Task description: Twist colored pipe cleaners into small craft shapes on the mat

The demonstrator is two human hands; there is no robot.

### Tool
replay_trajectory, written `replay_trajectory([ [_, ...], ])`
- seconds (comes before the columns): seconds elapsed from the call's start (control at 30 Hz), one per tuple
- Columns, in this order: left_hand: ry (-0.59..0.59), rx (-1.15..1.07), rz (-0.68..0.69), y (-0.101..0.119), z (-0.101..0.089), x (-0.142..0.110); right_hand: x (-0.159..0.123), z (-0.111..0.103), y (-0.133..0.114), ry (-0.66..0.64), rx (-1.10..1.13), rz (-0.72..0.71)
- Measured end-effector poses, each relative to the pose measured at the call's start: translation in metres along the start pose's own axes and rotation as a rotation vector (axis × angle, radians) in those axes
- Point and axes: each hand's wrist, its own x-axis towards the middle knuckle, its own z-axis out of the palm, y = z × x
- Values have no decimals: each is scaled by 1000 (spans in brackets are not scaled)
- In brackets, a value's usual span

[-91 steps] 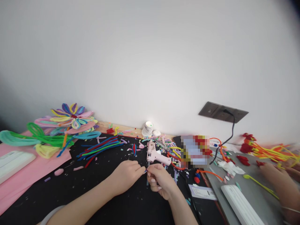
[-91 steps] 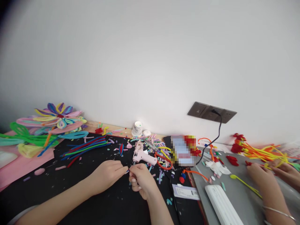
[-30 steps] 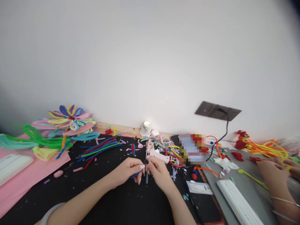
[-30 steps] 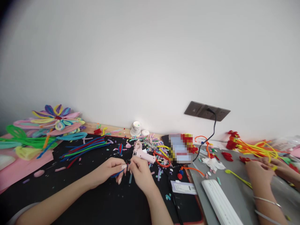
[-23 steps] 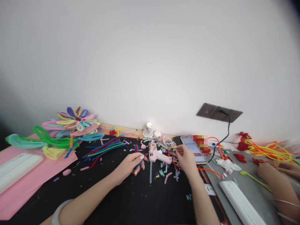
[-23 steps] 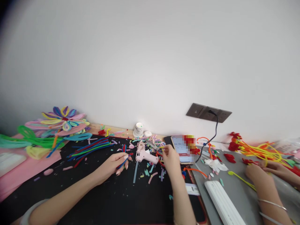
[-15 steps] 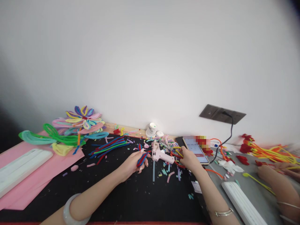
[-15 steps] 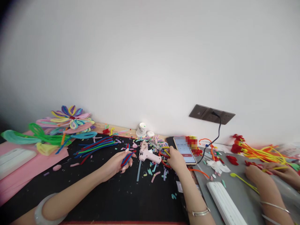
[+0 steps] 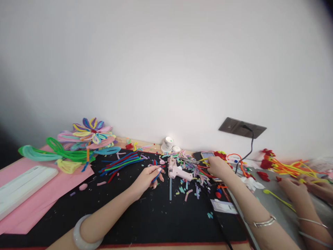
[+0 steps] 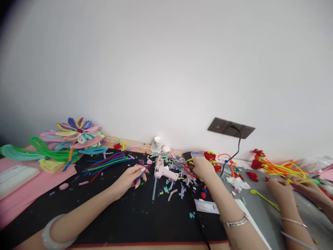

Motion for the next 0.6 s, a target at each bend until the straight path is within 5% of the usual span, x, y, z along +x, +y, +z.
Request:
replay_trajectory([
  [0.23, 15, -80, -41, 5, 1, -1, -22, -15, 7, 27, 173, -14],
  [0.6, 35, -116, 83, 4, 1, -2, -75, -18, -62, -146, 822, -289],
])
